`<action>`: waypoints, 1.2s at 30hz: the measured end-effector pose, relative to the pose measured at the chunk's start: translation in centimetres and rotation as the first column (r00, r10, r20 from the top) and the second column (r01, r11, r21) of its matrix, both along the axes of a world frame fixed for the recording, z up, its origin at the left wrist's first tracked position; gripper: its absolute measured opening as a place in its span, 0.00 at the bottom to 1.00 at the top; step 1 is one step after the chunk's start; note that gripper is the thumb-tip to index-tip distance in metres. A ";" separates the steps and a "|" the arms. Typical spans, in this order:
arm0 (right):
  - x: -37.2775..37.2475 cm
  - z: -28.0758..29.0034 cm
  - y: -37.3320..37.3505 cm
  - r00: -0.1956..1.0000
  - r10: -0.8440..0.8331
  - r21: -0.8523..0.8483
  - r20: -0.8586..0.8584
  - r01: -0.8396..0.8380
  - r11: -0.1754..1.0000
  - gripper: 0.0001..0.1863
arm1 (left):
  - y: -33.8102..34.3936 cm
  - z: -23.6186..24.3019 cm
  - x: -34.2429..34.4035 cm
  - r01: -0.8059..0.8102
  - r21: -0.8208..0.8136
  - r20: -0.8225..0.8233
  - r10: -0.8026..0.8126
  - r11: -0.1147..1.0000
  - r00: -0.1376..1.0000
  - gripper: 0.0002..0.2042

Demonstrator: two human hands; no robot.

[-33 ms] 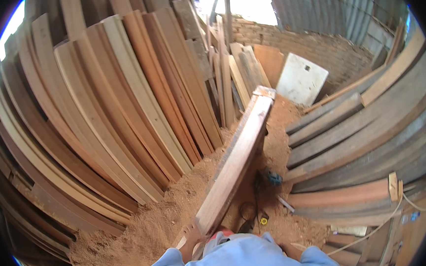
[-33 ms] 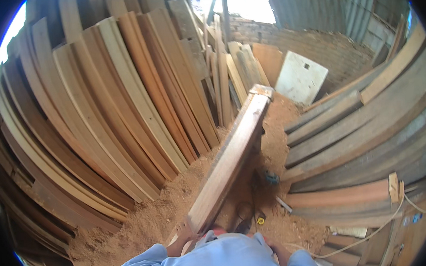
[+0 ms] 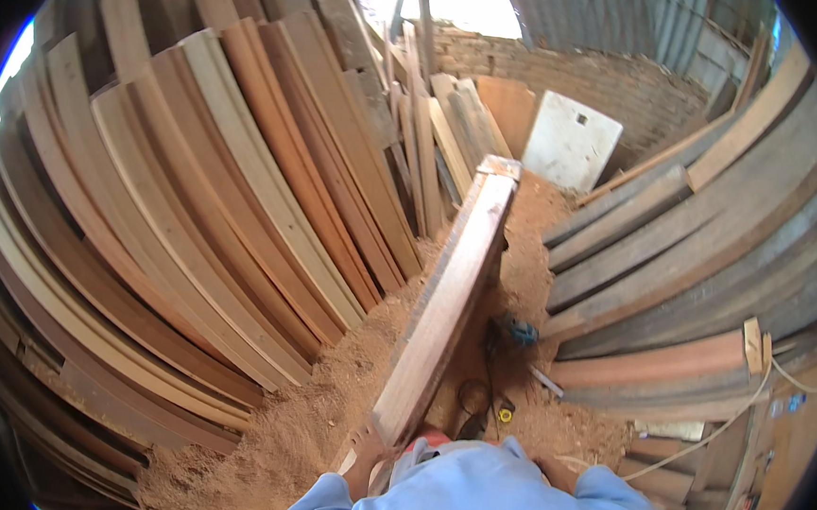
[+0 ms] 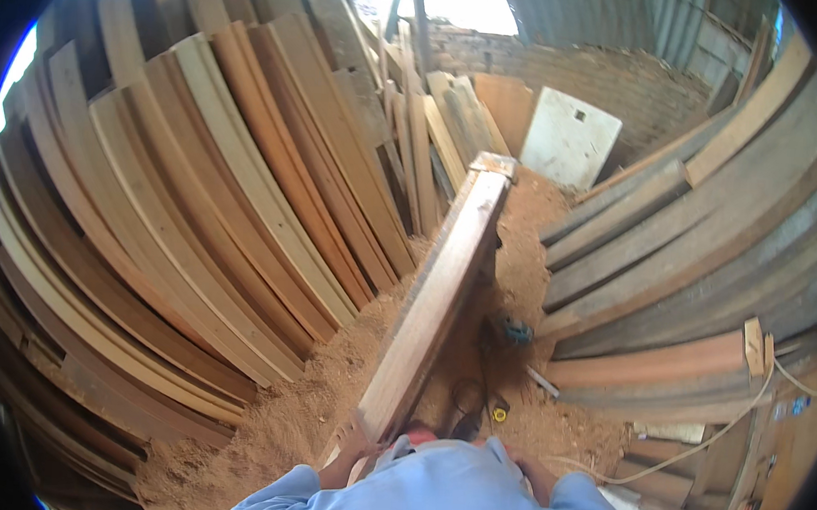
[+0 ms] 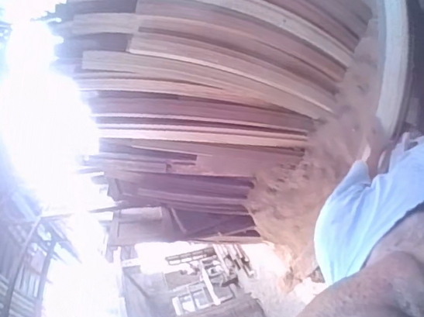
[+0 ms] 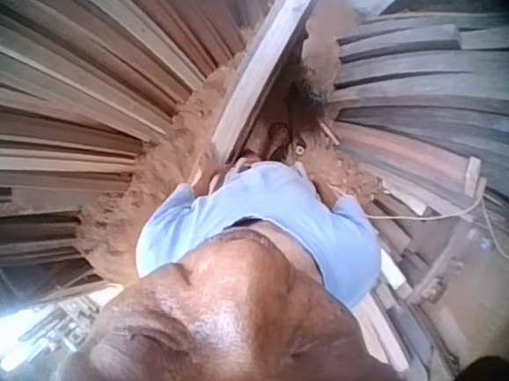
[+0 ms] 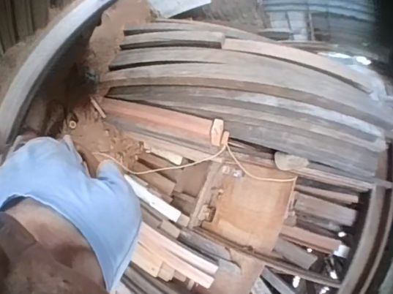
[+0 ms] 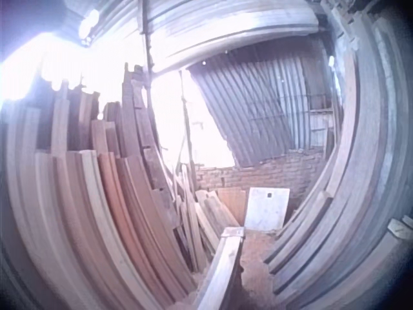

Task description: The person uses a handheld electric router to smooth and shape the edges of a long wooden plank. They guide the tool along the wood's length, generating sawdust, and then place the finished plank into a stack of similar lumber.

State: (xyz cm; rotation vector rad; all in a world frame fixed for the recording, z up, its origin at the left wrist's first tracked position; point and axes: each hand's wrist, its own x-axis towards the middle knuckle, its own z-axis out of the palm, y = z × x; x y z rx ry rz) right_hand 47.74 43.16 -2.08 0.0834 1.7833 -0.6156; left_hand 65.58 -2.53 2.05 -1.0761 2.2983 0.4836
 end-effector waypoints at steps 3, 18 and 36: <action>-1.3 4.5 -2.8 0.971 -0.173 -0.158 0.167 0.199 0.967 0.29 | 0.5 2.5 -1.4 0.007 0.042 0.040 -0.008 0.999 0.999 0.75; -3.7 16.7 -10.7 0.844 -0.390 -0.304 0.368 0.506 0.807 0.30 | -7.8 5.1 11.6 -0.136 -0.022 0.023 0.136 0.990 0.990 0.71; -9.1 4.1 -13.1 0.822 0.270 0.056 -0.502 -0.280 0.958 0.27 | -8.7 -2.9 5.4 0.137 0.431 -0.368 0.035 0.892 0.929 0.68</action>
